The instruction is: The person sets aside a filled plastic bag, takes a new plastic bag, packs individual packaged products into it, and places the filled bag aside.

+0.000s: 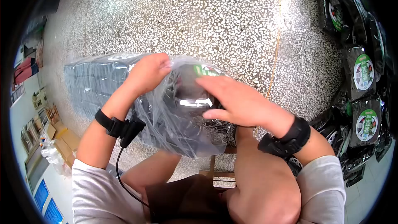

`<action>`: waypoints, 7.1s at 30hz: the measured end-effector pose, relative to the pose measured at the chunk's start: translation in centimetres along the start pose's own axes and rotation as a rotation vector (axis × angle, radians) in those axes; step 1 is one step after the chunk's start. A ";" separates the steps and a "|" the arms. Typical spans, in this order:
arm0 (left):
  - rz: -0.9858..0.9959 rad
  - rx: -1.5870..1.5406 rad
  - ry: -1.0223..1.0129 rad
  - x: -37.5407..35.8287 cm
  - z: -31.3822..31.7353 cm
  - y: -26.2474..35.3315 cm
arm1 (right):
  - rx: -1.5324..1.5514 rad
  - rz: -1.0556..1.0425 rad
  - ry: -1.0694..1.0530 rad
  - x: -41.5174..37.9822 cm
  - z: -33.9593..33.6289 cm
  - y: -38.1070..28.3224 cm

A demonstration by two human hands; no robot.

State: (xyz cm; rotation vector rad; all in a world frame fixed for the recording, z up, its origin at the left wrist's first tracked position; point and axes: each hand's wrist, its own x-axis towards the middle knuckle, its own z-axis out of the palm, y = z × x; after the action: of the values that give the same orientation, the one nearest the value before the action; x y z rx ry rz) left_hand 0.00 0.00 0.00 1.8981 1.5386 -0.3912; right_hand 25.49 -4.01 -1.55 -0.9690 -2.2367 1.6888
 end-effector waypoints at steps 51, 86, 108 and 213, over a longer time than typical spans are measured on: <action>-0.011 0.083 0.524 -11.8 10.6 0.3 | 0.257 0.187 -0.563 5.8 11.7 9.3; -0.094 -0.195 1.877 -55.3 -2.7 18.1 | 0.405 -0.739 0.093 -5.0 4.3 -75.4; -0.408 -1.780 1.463 -51.1 9.8 3.8 | -1.495 -0.684 0.630 -20.3 13.8 -64.5; -0.616 -0.881 1.230 -56.9 13.4 -6.4 | 0.179 -0.629 0.890 -34.2 -30.2 -46.2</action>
State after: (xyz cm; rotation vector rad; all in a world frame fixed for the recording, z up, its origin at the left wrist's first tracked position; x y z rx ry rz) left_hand -18.92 -50.99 22.36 0.8299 2.4190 1.2577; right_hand 49.06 -6.78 58.88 -0.6632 -1.5165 0.8912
